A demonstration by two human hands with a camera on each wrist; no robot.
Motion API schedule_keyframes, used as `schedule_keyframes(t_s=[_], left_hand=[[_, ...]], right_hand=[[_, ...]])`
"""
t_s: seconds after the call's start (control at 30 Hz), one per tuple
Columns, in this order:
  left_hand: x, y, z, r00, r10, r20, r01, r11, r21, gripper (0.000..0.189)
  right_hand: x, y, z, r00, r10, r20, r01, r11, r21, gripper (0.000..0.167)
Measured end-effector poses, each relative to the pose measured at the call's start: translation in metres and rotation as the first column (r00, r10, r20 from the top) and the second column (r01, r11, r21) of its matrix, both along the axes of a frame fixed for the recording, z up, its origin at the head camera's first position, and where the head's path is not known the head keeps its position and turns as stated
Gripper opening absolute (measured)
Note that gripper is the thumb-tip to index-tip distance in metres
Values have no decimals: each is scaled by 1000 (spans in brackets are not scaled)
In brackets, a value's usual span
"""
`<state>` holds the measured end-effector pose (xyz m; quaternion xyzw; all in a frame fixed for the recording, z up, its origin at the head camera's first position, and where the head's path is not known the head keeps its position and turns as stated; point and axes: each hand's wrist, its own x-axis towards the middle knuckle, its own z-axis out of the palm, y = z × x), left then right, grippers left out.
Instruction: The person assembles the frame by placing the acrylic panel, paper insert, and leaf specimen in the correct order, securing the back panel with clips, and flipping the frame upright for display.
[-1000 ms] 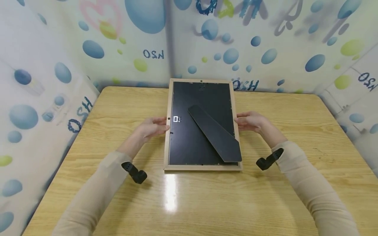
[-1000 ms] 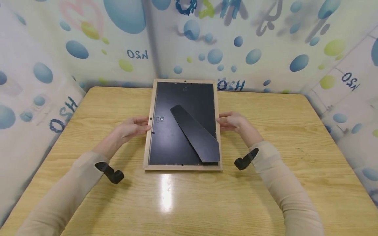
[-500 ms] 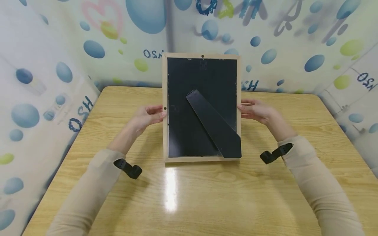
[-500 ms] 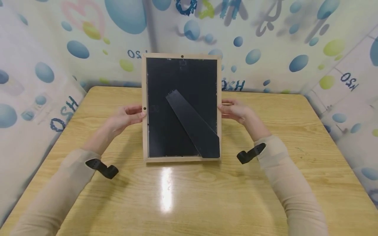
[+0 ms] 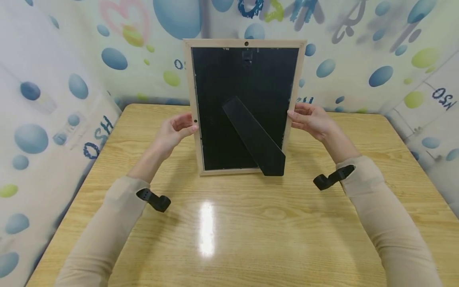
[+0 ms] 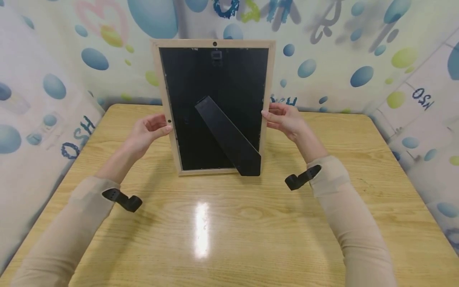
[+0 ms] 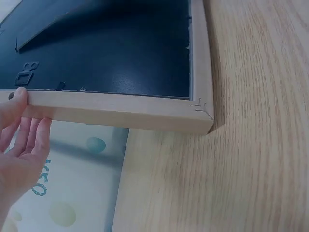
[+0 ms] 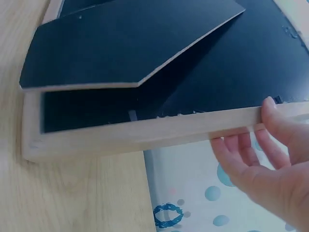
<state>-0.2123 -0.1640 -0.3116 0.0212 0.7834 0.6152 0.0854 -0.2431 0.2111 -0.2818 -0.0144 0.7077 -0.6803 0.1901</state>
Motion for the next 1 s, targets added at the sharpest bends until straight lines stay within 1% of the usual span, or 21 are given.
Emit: schedule_keyframes(t_s=[0.03, 0.07, 0.17, 0.23, 0.27, 0.3, 0.4, 0.53, 0.63, 0.77, 0.83, 0.9, 1.0], left_hand=[[0, 0, 0, 1000, 10, -7, -10, 1000, -2, 55], [1, 0, 0, 1000, 19, -16, -19, 1000, -2, 54], [3, 0, 1, 997, 40, -64, -40, 999, -9, 55], [5, 0, 1, 993, 54, -107, -56, 998, -15, 54], [5, 0, 0, 989, 59, -134, -62, 998, -17, 54], [6, 1, 0, 985, 65, -159, -68, 998, -14, 53], [8, 3, -1, 968, 75, -238, -83, 996, -24, 48], [15, 7, -4, 942, 66, -330, -85, 995, -45, 42], [21, 9, -7, 928, 56, -368, -84, 995, -62, 40], [28, 10, -9, 915, 43, -402, -79, 994, -75, 41], [29, 10, -9, 909, 35, -414, -72, 995, -74, 41], [30, 10, -8, 905, 26, -424, -65, 995, -77, 42], [31, 9, -7, 903, 20, -430, -59, 995, -76, 42]], right_hand=[[-1, -1, 0, 1000, -9, -14, 9, 1000, -6, 65], [-3, -2, 0, 999, -17, -30, 16, 999, -33, 64], [-8, -5, -3, 995, -30, -94, 18, 991, -130, 43], [-11, -6, -6, 988, -34, -148, 1, 977, -212, 26], [-13, -6, -7, 985, -28, -172, -16, 969, -248, 21], [-14, -7, -8, 981, -23, -192, -30, 962, -271, 20], [-19, -7, -10, 973, -14, -232, -59, 950, -305, 22], [-26, -8, -13, 967, -8, -256, -80, 940, -332, 26], [-30, -9, -18, 967, 9, -255, -108, 920, -377, 27], [-35, -10, -23, 968, 24, -249, -130, 898, -420, 26], [-37, -11, -25, 968, 24, -248, -128, 903, -411, 26], [-38, -12, -25, 969, 17, -247, -114, 916, -384, 29], [-40, -14, -24, 974, 2, -226, -84, 932, -351, 41]])
